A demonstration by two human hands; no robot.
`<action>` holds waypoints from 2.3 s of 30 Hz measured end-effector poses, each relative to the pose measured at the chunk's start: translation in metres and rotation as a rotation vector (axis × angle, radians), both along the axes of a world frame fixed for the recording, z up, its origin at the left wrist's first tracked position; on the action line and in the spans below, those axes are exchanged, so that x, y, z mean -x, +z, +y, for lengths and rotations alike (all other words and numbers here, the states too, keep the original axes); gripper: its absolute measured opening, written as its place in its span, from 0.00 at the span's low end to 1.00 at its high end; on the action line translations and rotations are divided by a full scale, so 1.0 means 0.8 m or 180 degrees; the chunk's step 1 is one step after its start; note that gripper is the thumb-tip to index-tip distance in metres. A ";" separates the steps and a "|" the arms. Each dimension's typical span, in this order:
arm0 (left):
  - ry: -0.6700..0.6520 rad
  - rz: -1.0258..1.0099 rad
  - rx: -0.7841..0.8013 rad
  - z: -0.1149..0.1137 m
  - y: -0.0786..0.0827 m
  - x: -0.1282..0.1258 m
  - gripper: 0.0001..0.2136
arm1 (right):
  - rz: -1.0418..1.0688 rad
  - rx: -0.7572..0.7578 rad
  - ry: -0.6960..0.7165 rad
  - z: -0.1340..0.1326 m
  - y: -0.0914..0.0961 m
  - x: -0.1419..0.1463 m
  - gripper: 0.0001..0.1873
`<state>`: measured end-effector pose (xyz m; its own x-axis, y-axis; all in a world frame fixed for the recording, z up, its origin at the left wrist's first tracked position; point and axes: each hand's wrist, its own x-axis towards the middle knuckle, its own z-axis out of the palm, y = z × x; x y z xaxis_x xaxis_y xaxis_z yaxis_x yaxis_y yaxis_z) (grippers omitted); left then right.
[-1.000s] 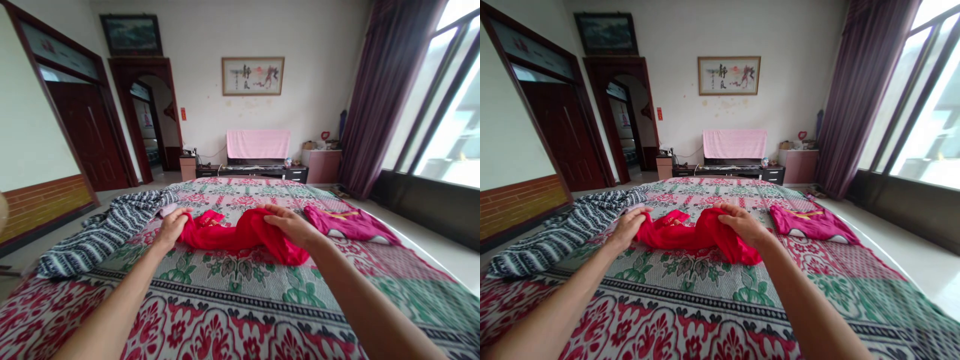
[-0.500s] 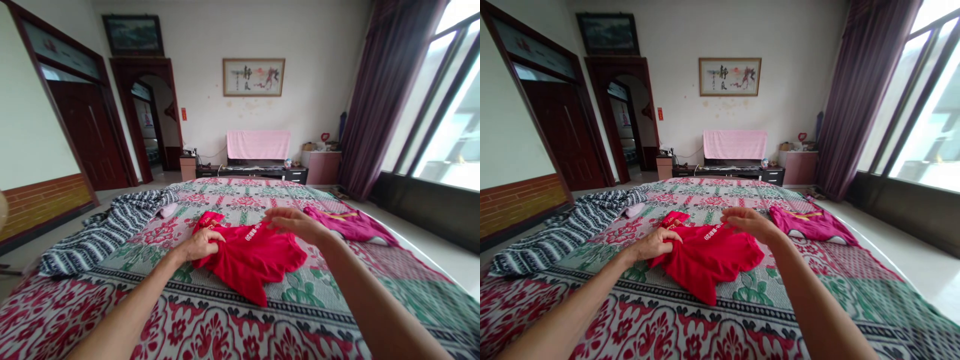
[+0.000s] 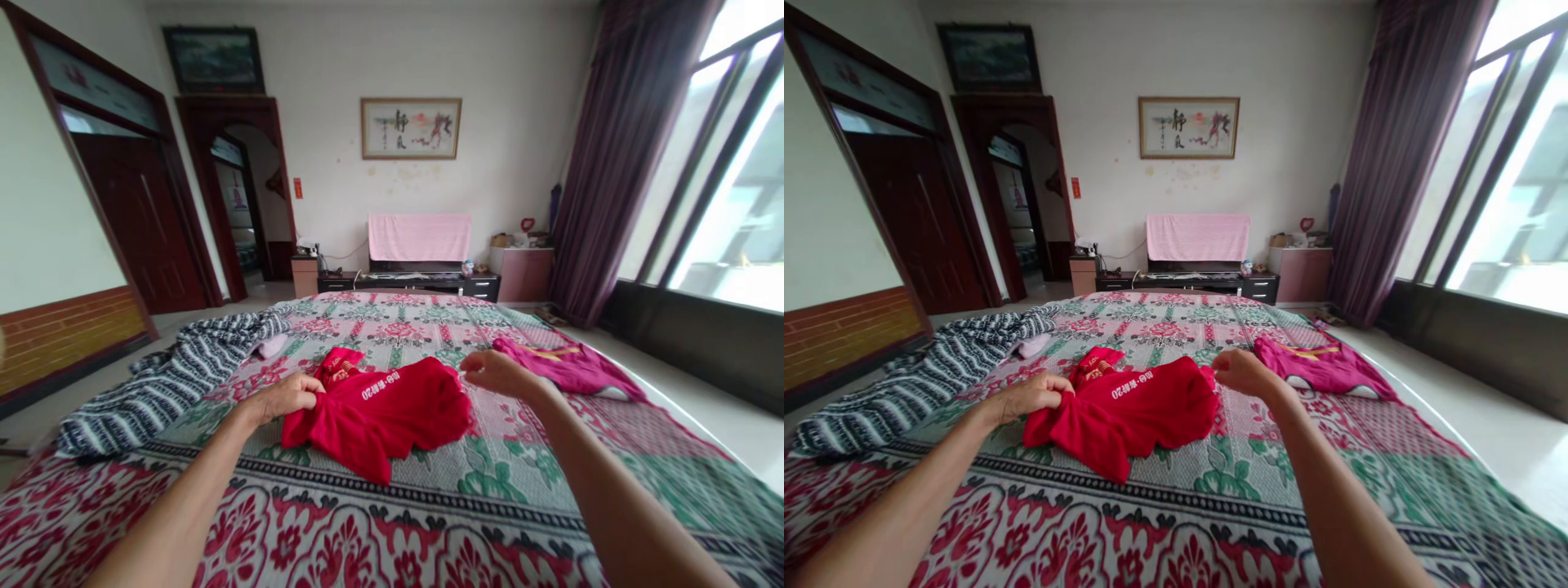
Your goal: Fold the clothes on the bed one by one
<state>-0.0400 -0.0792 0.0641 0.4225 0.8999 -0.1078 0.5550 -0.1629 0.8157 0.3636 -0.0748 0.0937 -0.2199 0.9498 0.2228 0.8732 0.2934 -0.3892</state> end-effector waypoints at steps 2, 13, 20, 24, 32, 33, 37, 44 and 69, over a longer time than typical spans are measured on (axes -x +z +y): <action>0.0025 -0.0123 -0.0048 -0.002 0.001 -0.005 0.09 | 0.0122 -0.0046 0.0199 -0.001 0.002 0.010 0.10; 0.0347 -0.0978 -0.0146 -0.006 0.012 -0.025 0.13 | 0.0116 0.0137 0.1359 -0.052 -0.044 0.144 0.44; -0.0030 -0.0607 -0.0307 -0.005 0.014 -0.026 0.18 | 0.0341 -0.0387 0.1373 -0.048 -0.066 0.168 0.14; 0.0295 -0.0194 -0.0497 0.002 0.009 -0.013 0.18 | 0.1153 -0.0507 0.0870 -0.029 -0.042 0.137 0.08; 0.0959 0.0501 -0.1267 0.030 -0.022 0.007 0.15 | 0.3579 -0.0130 -0.0413 0.009 -0.036 0.059 0.15; 0.0934 0.0549 -0.1319 0.030 -0.023 0.007 0.16 | 0.3736 -0.0105 -0.0403 0.009 -0.036 0.054 0.15; 0.0671 0.0696 -0.1269 0.020 -0.013 0.009 0.18 | 0.3554 0.0147 -0.0340 0.009 -0.032 0.035 0.16; 0.0179 0.1020 -0.0554 -0.002 0.012 0.012 0.24 | 0.0665 0.0513 0.0222 0.004 -0.025 0.008 0.20; 0.1934 -0.3717 -0.0949 -0.022 0.102 -0.010 0.06 | 0.3094 -0.0197 0.0058 -0.047 0.061 0.030 0.20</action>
<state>-0.0322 -0.0966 0.1456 -0.3382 0.9018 0.2690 -0.3866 -0.3937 0.8340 0.3399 -0.1125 0.1427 0.0718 0.9285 0.3643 0.1743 0.3479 -0.9212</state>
